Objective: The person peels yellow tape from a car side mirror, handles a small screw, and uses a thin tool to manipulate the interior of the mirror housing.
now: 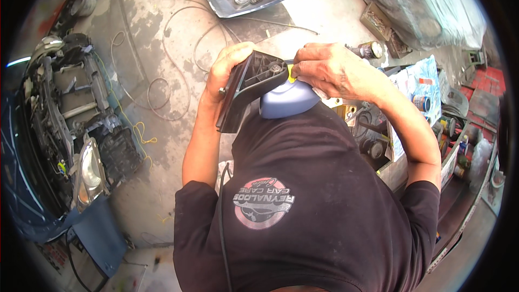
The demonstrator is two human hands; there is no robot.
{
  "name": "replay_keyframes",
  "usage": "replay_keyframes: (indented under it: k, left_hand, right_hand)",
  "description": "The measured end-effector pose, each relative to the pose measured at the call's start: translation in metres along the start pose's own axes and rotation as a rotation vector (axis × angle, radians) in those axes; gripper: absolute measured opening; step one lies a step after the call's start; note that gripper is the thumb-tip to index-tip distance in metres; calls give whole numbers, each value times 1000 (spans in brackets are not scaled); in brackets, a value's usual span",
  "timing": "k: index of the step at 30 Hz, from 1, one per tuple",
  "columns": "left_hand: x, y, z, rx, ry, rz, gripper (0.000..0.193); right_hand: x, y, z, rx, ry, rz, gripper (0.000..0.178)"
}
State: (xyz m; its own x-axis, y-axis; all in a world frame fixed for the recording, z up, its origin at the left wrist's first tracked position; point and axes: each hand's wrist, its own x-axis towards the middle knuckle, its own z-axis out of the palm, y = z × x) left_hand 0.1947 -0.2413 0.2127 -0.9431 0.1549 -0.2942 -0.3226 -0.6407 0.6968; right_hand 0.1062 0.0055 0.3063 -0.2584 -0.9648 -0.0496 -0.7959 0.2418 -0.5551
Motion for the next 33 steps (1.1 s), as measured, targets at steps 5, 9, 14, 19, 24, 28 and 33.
replay_keyframes:
  k: [5,9,14,19,24,28,33]
  left_hand:
    - [4,-5,-13,21,-2,-19,18]
    - [2,-5,-8,10,7,-31,18]
    - [3,-3,-5,111,-71,22,23]
    - [-2,3,4,145,-106,45,33]
    - [-2,1,-2,178,-228,77,40]
    - [-6,-2,-7,218,-201,98,52]
    - [1,-5,-13,179,-310,191,50]
  right_hand:
    - [2,0,-3,-24,52,-111,14]
    - [5,0,-4,5,-6,-78,13]
    - [4,-2,0,-20,-24,-77,14]
    - [5,-3,9,62,181,-89,13]
    - [2,-3,5,190,188,42,10]
    - [-3,0,-6,294,165,0,23]
    - [-8,-15,-5,248,171,64,27]
